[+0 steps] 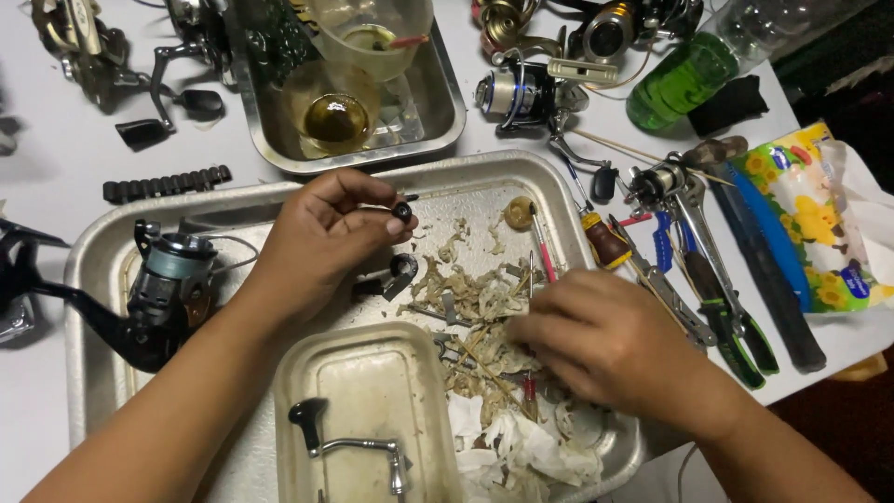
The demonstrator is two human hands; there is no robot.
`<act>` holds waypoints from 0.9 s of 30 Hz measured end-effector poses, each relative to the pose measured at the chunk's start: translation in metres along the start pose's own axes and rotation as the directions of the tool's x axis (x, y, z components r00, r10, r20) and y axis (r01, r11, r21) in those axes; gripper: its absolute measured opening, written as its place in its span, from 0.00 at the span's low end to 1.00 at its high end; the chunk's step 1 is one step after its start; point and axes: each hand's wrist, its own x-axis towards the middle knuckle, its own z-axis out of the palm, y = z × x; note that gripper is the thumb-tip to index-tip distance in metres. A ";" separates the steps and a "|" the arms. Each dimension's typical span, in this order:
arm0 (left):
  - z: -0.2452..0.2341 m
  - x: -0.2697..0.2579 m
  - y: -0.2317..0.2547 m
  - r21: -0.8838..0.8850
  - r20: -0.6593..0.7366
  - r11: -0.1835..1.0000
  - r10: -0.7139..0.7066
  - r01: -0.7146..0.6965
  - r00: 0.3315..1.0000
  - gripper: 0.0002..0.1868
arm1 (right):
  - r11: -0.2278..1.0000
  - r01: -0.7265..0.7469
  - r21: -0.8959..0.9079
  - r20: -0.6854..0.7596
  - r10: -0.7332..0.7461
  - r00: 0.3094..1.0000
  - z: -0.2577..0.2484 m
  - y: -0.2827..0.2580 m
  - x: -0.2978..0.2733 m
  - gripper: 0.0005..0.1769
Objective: Disassembling, cleaning, and reassembling internal components of various fishing reels on a metal tray.
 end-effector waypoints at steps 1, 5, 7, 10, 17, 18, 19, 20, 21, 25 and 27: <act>0.002 -0.002 0.003 -0.001 -0.004 1.000 0.000 0.000 1.000 0.16 | 1.000 0.003 0.002 0.002 -0.003 1.000 0.004 -0.007 0.000 0.09; 0.005 -0.004 0.006 -0.026 0.014 1.000 0.009 -0.008 1.000 0.12 | 0.997 0.037 0.065 0.116 -0.045 0.992 0.010 -0.021 -0.002 0.11; 0.004 -0.004 0.004 -0.011 0.020 0.999 0.031 -0.031 0.999 0.11 | 0.997 0.024 0.067 0.126 -0.033 0.992 0.008 -0.014 -0.002 0.12; 0.005 -0.005 0.004 0.004 0.003 0.999 0.050 -0.050 0.999 0.11 | 0.993 -0.104 -0.046 0.005 0.104 0.995 0.000 0.006 -0.003 0.06; 0.006 -0.004 0.005 -0.071 -0.024 0.997 0.032 -0.034 0.999 0.12 | 0.863 -0.459 -0.211 -0.096 0.449 0.888 -0.006 0.036 -0.016 0.08; 0.005 -0.004 0.004 -0.047 -0.035 0.998 0.031 -0.033 0.999 0.13 | 0.850 -0.490 -0.195 -0.051 0.490 0.870 -0.003 0.038 -0.018 0.08; 0.005 -0.002 0.004 -0.047 -0.032 0.998 0.033 -0.035 0.999 0.13 | 0.849 -0.491 -0.197 -0.053 0.491 0.870 0.001 0.039 -0.020 0.08; 0.004 -0.002 0.003 -0.034 -0.035 0.999 0.033 -0.034 0.999 0.13 | 0.817 -0.542 -0.198 -0.020 0.549 0.835 0.004 0.040 -0.021 0.11; 0.003 -0.001 0.002 -0.021 -0.038 0.999 0.033 -0.034 0.999 0.14 | 0.781 -0.591 -0.202 0.012 0.605 0.796 0.008 0.040 -0.023 0.15; 0.008 -0.003 0.007 0.041 -0.047 0.999 0.026 -0.024 0.999 0.14 | 0.712 -0.661 -0.236 0.056 0.690 0.722 0.013 0.036 -0.010 0.16; 0.013 -0.006 0.014 0.080 -0.069 0.996 -0.043 0.049 0.997 0.14 | 0.615 -0.718 -0.326 0.202 0.787 0.583 0.011 0.033 -0.002 0.20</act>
